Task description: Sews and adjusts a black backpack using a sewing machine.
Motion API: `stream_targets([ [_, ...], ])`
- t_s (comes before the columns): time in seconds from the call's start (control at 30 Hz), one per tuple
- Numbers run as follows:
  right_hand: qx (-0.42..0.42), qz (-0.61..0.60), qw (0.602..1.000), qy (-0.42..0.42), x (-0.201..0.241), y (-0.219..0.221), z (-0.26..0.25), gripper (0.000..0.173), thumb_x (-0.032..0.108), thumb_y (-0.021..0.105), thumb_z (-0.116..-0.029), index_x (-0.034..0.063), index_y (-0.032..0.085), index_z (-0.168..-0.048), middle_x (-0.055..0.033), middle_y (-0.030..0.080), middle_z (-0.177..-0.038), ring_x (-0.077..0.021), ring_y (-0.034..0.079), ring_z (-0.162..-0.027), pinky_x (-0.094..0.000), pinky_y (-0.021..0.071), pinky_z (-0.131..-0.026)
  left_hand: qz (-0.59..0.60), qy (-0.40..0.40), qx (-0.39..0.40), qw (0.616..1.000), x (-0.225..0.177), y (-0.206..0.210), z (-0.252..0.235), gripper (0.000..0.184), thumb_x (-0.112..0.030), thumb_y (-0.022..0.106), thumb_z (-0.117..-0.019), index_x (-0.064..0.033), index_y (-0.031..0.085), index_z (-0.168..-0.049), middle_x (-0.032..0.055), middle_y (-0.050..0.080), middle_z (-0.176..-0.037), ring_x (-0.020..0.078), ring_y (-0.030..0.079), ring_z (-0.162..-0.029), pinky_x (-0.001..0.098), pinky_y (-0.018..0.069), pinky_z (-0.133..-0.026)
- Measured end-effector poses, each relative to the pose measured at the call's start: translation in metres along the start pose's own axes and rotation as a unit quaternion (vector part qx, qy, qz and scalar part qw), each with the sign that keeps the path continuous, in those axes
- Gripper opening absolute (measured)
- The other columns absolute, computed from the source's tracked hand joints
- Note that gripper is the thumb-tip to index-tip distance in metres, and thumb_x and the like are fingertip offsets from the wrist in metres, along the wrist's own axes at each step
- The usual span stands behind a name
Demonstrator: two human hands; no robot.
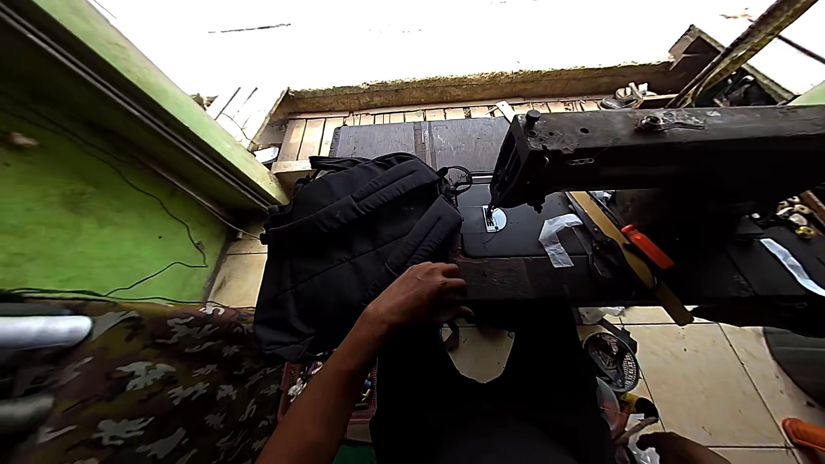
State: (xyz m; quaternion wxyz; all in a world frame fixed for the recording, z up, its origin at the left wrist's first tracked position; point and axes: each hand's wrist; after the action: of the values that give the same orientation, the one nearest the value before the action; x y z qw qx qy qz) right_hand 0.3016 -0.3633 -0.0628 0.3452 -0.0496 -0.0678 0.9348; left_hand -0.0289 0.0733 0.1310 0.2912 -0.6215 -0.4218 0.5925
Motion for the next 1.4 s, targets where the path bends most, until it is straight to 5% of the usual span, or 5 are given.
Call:
stream_targets([
  [0.1, -0.047, 0.055, 0.997, -0.023, 0.021, -0.055, 0.012, 0.035, 0.021, 0.061, -0.1008, -0.0054, 0.069, -0.123, -0.0308, 0.066, -0.127, -0.0477, 0.06, -0.125, -0.0667, 0.0415, -0.106, -0.133, -0.115, -0.194, 0.965, -0.002, 0.003, -0.005, 0.05, -0.051, 0.069, -0.0923, -0.0113, 0.073, -0.122, 0.0096, 0.071, -0.117, 0.0268, 0.064, -0.117, 0.0447, 0.0523, -0.099],
  [0.3, -0.204, 0.066, 0.942, -0.257, 0.123, -0.148, 0.127, 0.034, 0.023, 0.055, -0.1067, -0.0063, 0.071, -0.103, -0.0267, 0.071, -0.096, -0.0437, 0.069, -0.098, -0.0623, 0.0488, -0.093, -0.176, -0.445, -0.08, 0.874, 0.004, 0.03, -0.045, 0.083, -0.051, 0.062, -0.0981, -0.001, 0.035, -0.158, 0.0327, 0.037, -0.158, 0.0477, 0.038, -0.146, 0.0589, 0.0328, -0.117],
  [0.47, -0.403, 0.073, 0.772, -0.487, 0.192, -0.172, 0.166, 0.022, 0.017, 0.062, -0.0981, -0.0024, 0.071, -0.096, -0.0189, 0.069, -0.086, -0.0357, 0.07, -0.081, -0.0545, 0.0567, -0.075, -0.171, -0.402, -0.154, 0.886, 0.008, 0.007, -0.029, 0.049, -0.005, 0.062, -0.096, 0.0039, 0.053, -0.143, 0.0275, 0.067, -0.111, 0.0423, 0.07, -0.097, 0.054, 0.0576, -0.081],
  [1.0, -0.496, 0.052, 0.61, -0.615, 0.364, -0.188, 0.135, 0.065, 0.034, 0.075, -0.092, 0.0172, 0.053, -0.151, -0.0201, 0.046, -0.156, -0.0391, 0.05, -0.137, -0.0532, 0.0454, -0.108, -0.1, -0.33, -0.602, 0.72, -0.1, -0.198, 0.235, 0.033, 0.0, 0.052, -0.0958, 0.0048, 0.047, -0.128, -0.0135, 0.059, -0.106, -0.0149, 0.057, -0.098, 0.0096, 0.0483, -0.091],
  [1.4, -0.563, 0.092, 0.489, -0.66, 0.38, -0.174, 0.119, 0.022, 0.017, 0.056, -0.1041, 0.0089, 0.076, -0.106, -0.0108, 0.074, -0.112, -0.0345, 0.065, -0.119, -0.0493, 0.0524, -0.101, -0.122, -0.325, -0.606, 0.715, -0.094, -0.213, 0.245, 0.033, -0.01, 0.057, -0.0972, -0.0009, 0.049, -0.128, -0.0107, 0.06, -0.11, -0.0089, 0.059, -0.102, 0.0157, 0.0499, -0.095],
])
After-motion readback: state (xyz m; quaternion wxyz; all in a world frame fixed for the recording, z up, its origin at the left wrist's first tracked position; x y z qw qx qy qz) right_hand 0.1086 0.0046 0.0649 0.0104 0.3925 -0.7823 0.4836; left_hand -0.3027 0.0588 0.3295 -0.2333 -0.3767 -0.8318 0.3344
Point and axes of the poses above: each hand's wrist, its own z-axis away from the middle knuckle, its own y-axis out of the palm, x = y × z
